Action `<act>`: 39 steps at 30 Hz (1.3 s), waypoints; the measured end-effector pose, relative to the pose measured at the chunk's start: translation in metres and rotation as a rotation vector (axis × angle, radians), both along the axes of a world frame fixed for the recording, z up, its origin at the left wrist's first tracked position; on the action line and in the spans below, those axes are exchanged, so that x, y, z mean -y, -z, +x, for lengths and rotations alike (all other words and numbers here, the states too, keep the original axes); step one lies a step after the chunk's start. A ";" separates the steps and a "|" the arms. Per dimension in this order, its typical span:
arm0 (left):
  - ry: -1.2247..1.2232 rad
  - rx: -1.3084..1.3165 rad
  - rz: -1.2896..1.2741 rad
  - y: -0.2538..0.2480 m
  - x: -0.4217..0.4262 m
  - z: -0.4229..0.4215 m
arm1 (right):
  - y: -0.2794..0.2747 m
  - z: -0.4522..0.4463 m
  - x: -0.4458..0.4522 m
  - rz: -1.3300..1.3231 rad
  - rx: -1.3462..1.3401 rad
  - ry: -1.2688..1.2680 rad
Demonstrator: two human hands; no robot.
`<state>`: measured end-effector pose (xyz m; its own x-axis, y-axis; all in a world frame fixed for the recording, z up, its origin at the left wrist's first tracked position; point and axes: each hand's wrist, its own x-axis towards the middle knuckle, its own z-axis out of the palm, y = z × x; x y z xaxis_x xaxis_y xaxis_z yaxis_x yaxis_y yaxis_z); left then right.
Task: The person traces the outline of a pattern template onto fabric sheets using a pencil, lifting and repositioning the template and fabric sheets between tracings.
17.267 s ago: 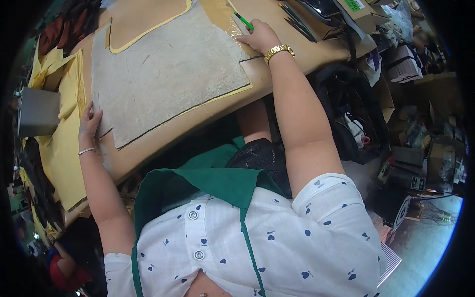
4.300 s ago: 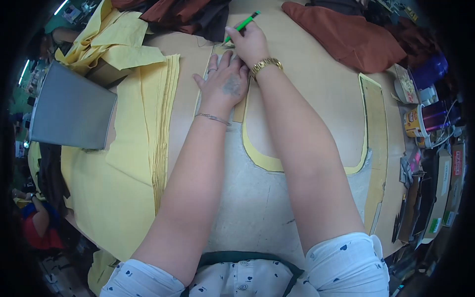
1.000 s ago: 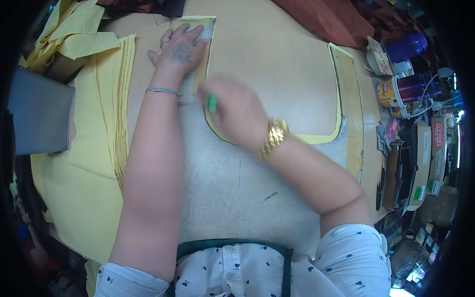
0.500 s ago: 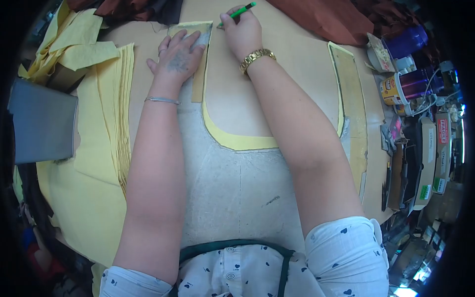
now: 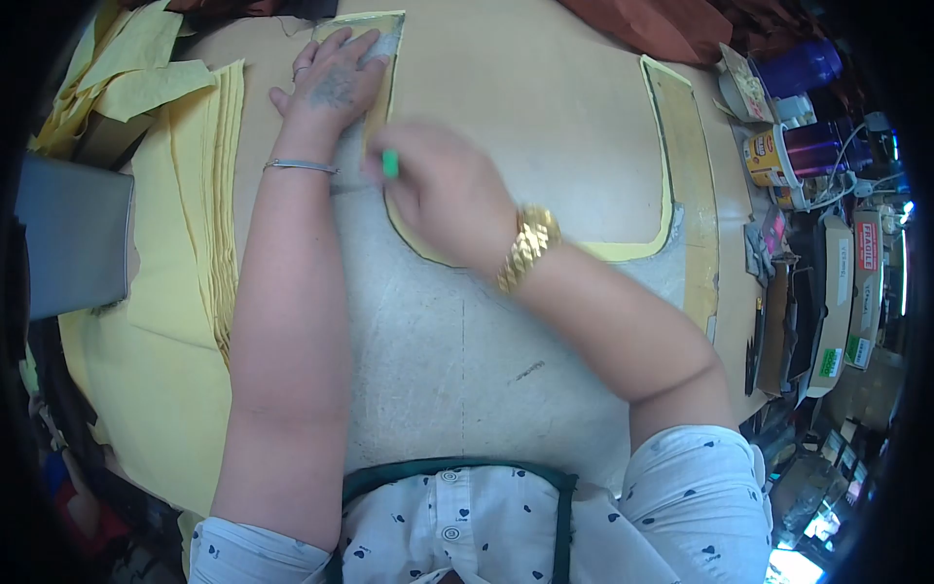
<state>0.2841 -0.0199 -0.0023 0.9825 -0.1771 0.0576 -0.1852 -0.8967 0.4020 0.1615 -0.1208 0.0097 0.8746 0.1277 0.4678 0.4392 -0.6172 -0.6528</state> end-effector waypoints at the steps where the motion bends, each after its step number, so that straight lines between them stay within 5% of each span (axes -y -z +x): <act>1: 0.000 0.001 0.005 -0.001 0.000 0.000 | 0.001 -0.021 -0.001 0.021 0.014 -0.079; 8: -0.005 0.000 0.063 -0.003 0.002 0.002 | -0.023 -0.095 0.051 -0.039 -0.224 -0.069; 14: -0.011 0.009 0.088 0.002 0.002 0.010 | -0.019 -0.131 0.163 0.302 -0.480 0.187; 18: -0.008 0.052 0.104 0.006 0.000 0.011 | -0.001 -0.139 0.193 0.621 -0.456 0.200; 22: 0.012 0.119 0.140 0.011 -0.002 0.013 | 0.009 -0.137 0.192 0.515 -0.357 0.196; 26: 0.141 0.252 -0.004 0.026 -0.014 0.033 | 0.005 -0.138 0.193 0.266 -0.345 0.250; 30: 0.334 0.467 -0.270 0.031 -0.027 0.031 | 0.003 -0.139 0.193 0.315 -0.371 0.250; 33: 0.239 0.203 -0.557 -0.024 0.039 -0.083 | -0.002 -0.141 0.194 0.276 -0.377 0.270; 35: 0.617 0.070 -0.732 -0.040 0.091 -0.179 | 0.004 -0.142 0.194 0.330 -0.320 0.276; 36: 0.981 0.228 -0.587 -0.037 0.108 -0.213 | 0.005 -0.141 0.194 0.332 -0.318 0.278; 37: 1.019 -0.059 -0.519 -0.042 0.126 -0.249 | 0.005 -0.139 0.193 0.329 -0.316 0.273; 39: 1.129 -0.121 -0.371 -0.030 0.151 -0.269 | -0.001 -0.140 0.194 0.315 -0.374 0.268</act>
<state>0.0156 -0.1714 0.0277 0.2846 -0.9364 0.2053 -0.7374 -0.0770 0.6711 0.0215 -0.3144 0.0111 0.9710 -0.2177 0.0985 -0.0035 -0.4252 -0.9051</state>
